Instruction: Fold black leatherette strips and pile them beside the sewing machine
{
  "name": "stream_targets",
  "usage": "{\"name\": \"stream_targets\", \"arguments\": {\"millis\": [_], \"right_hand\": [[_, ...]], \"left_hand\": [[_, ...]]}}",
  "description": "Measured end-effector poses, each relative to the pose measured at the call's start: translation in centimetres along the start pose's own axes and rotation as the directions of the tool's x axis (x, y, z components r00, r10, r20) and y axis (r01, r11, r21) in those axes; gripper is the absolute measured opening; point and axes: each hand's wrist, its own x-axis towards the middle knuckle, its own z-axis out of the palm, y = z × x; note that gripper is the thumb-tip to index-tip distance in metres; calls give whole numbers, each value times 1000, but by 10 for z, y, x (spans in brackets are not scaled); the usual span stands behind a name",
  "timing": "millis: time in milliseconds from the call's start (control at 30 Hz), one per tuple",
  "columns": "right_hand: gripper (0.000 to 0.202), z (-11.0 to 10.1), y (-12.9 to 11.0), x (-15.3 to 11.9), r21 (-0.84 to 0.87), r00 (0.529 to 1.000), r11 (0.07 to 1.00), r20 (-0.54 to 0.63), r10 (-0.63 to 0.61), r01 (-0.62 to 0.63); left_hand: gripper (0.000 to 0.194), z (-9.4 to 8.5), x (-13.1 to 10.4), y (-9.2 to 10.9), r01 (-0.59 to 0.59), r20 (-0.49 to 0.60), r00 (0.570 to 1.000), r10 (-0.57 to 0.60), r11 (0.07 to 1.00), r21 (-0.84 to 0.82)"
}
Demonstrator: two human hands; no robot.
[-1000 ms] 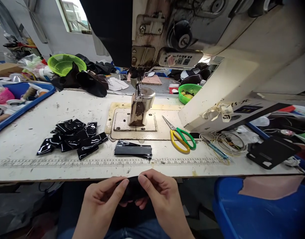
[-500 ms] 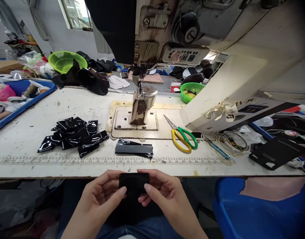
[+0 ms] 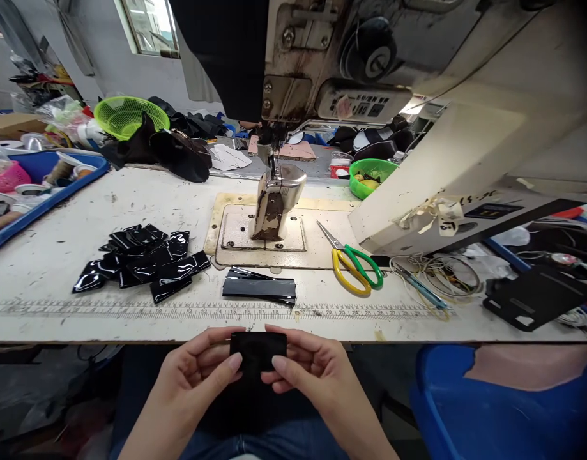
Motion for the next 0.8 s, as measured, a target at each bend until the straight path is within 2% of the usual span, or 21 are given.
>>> {"name": "stream_targets", "arguments": {"millis": [233,533,667,733,800], "right_hand": [[44,1,4,7,-8,999,1000,-31,-9,9],[33,2,14,11,27,997,1000,-75,-10,12],[32,2,10,9,-29,997,999,-72,-29,27],[19,2,7,7,-140,992,985,-60,-107,98],[10,2,5,5,-281,971,935,-41,-235,215]], "left_hand": [[54,2,1,-1,44,-80,996,-46,999,-26],[50,-10,12,-17,59,-40,998,-57,997,50],[38,-17,16,-24,-72,93,994,61,991,112],[25,-20,15,-27,-203,89,978,188,959,196],[11,-24,13,-28,-362,76,930,359,866,344]]}}
